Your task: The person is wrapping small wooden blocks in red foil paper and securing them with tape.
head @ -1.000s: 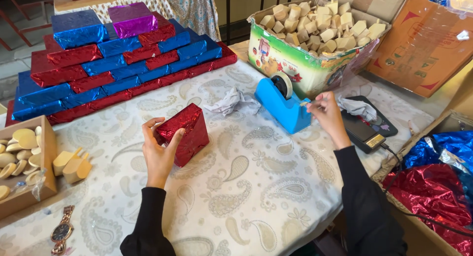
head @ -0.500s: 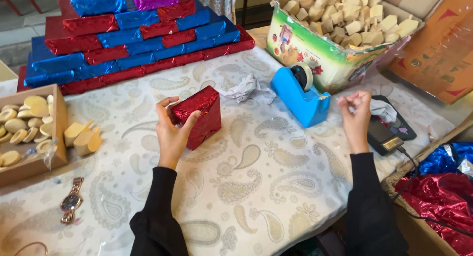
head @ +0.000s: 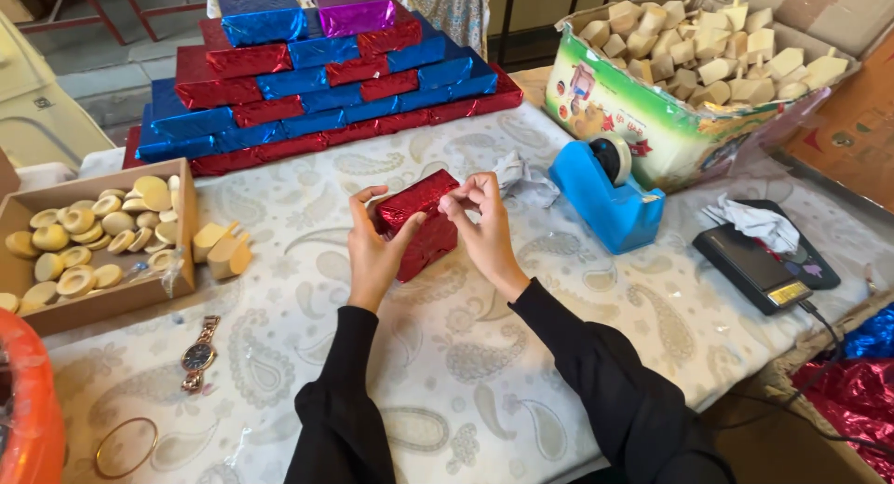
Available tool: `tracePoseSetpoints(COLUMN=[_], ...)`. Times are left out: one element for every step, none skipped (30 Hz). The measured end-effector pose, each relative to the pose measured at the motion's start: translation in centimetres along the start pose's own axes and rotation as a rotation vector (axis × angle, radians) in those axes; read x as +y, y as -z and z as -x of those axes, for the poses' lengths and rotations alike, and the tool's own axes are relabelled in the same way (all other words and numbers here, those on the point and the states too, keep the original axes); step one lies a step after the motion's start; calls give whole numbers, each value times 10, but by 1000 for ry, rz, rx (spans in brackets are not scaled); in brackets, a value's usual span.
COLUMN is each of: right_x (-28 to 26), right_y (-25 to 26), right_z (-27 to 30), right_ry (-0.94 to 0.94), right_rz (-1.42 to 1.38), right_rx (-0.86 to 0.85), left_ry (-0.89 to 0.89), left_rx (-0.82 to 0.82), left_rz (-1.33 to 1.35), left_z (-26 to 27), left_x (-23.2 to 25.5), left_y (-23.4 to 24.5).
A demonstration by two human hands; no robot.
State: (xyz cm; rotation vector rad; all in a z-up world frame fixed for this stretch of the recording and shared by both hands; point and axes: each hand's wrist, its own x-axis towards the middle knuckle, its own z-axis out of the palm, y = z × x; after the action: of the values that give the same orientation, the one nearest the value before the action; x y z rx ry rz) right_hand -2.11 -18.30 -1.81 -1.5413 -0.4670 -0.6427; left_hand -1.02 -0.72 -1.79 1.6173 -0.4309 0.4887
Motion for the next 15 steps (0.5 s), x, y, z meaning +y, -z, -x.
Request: tracePoseSetpoints(right_x=[4, 8, 9, 9, 10, 13, 15, 17, 17, 16, 16, 15, 13, 12, 12], right_y=[-1, -1, -2, -3, -3, -4, -5, -6, -7, -7, -7, -8, -9, -9, -10], right_z=[1, 2, 2, 3, 3, 2, 3, 4, 3, 2, 1, 0, -1, -1, -1], right_ry=[-15, -30, -32, -33, -33, -34, -39, -44, -46, -40, -33, -34, -62, -91, -95], right_rz=[-21, -41, -41, -29, -16, -17, -18, -19, -19, -18, -16, -16, 6, 27, 26], right_rx=[13, 26, 23, 28, 32, 29, 33, 36, 36, 41, 46, 46, 78, 109, 109], left_ry=[2, 4, 6, -11, -29, -27, -18, -9, -7, -17, -28, -26, -15, -3, 0], left_rx=[-1, -2, 1, 0, -1, 2, 0, -1, -1, -5, -10, -10, -15, -20, -21], left_rz=[-4, -8, -8, 3, 13, 12, 5, -3, -3, 2, 9, 9, 3, -3, -5], left_z=[0, 0, 0, 0, 0, -1, 0, 0, 0, 0, 0, 0, 0, 1, 1], left_x=[0, 0, -1, -2, -2, -2, -2, -2, -2, -2, -1, 0, 2, 4, 4], left_y=[0, -1, 0, -1, -1, -1, -1, -1, 0, 0, 0, 0, 0, -1, -1])
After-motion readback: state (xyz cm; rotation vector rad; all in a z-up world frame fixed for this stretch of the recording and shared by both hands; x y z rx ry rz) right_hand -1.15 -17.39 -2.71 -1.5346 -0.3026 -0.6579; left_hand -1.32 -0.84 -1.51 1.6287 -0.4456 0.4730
